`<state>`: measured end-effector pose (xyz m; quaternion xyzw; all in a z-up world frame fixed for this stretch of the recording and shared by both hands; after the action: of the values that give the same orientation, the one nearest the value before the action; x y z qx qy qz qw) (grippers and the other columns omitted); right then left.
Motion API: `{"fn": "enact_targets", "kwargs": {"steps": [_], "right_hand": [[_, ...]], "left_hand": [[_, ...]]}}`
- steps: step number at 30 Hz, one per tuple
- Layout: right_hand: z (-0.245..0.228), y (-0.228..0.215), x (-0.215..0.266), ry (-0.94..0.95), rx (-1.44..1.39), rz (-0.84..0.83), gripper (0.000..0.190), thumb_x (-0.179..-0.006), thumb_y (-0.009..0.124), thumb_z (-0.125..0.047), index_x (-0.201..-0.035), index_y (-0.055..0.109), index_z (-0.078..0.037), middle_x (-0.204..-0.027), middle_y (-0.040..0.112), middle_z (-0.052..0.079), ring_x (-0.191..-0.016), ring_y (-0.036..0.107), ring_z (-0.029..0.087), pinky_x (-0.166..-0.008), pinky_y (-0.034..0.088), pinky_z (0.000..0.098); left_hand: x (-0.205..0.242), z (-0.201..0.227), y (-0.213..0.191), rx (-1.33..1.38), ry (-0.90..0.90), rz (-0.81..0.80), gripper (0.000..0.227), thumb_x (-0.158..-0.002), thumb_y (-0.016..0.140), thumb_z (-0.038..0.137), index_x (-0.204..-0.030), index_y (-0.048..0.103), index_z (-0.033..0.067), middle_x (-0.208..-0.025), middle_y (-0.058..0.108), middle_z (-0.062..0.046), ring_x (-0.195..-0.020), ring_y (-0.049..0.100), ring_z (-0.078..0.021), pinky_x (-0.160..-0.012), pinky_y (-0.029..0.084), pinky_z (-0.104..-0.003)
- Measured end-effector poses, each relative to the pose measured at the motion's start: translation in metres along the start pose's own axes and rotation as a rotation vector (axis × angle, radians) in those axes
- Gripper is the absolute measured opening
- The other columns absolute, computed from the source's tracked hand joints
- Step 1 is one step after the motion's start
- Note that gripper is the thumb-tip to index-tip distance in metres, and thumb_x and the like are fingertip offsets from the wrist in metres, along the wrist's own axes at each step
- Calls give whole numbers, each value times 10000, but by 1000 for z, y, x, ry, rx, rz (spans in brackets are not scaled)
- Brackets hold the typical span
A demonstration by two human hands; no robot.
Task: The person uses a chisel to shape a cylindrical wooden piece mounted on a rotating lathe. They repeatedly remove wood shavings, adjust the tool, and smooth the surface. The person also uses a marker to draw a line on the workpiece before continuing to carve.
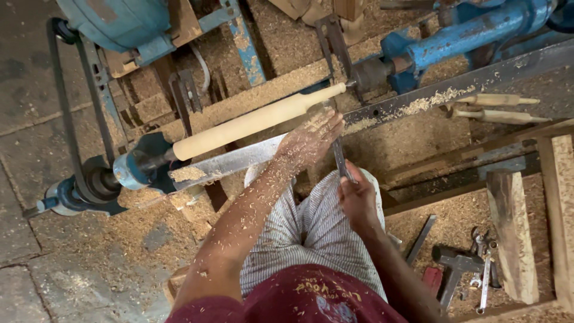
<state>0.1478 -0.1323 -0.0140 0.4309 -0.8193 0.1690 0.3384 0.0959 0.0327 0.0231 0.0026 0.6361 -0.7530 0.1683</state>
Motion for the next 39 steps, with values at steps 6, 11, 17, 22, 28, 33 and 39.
{"fn": "enact_targets", "kwargs": {"steps": [6,11,17,22,28,33,39], "right_hand": [[-2,14,7,-36,-129,19,519,-1030,517,-107,-1544,455,-124,-640,542,-16,-441,388,54,-362,299,236],[-17,19,13,5,-7,57,524,-1023,483,-148,-1543,423,-164,-676,616,-8,-434,421,77,-352,320,258],[-24,-12,-1,-35,225,-21,515,-1021,512,-137,-1534,486,-105,-617,534,20,-477,433,85,-429,372,268],[-28,-30,-15,-70,347,-96,542,-983,525,-81,-1524,483,-87,-646,554,3,-535,459,71,-468,399,268],[-42,-38,-27,-181,409,-161,487,-968,537,-57,-1455,561,-55,-714,597,-4,-579,520,64,-492,428,262],[-44,-51,-34,-68,588,-169,502,-976,543,-101,-1477,545,-122,-676,633,48,-533,513,102,-465,435,290],[-54,-57,-42,-81,702,-221,494,-984,553,-144,-1477,554,-177,-696,650,50,-522,531,100,-440,483,283]], "left_hand": [[-6,1,13,-90,-10,-16,558,-982,544,145,-1524,474,35,-1608,446,-118,-1519,371,-301,-1277,298,-450],[-11,-1,22,16,-16,-128,584,-985,459,184,-1548,404,38,-1657,350,-110,-1552,276,-274,-1287,231,-450],[-4,7,23,-135,60,-356,610,-1011,391,203,-1587,311,18,-1687,278,-116,-1563,220,-282,-1292,190,-442],[-3,5,17,-125,24,-343,604,-1006,380,198,-1582,317,28,-1671,293,-124,-1551,247,-293,-1279,209,-445],[-1,3,23,-49,-15,-302,560,-1051,338,233,-1577,339,41,-1666,316,-141,-1540,299,-302,-1260,248,-460],[0,4,27,-158,-8,-290,557,-1057,322,275,-1570,354,62,-1646,350,-133,-1521,329,-293,-1263,262,-473],[4,5,21,-199,-8,-186,528,-1111,374,315,-1551,408,25,-1625,415,-178,-1511,381,-329,-1260,325,-475]]}}
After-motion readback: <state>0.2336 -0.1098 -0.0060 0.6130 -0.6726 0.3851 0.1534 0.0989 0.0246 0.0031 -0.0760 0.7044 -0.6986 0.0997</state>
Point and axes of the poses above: each hand's wrist, its own x-axis away from the middle knuckle, its own y-axis out of the palm, z = x × y, the point moved 9 cm from there along -x, towards the middle knuckle
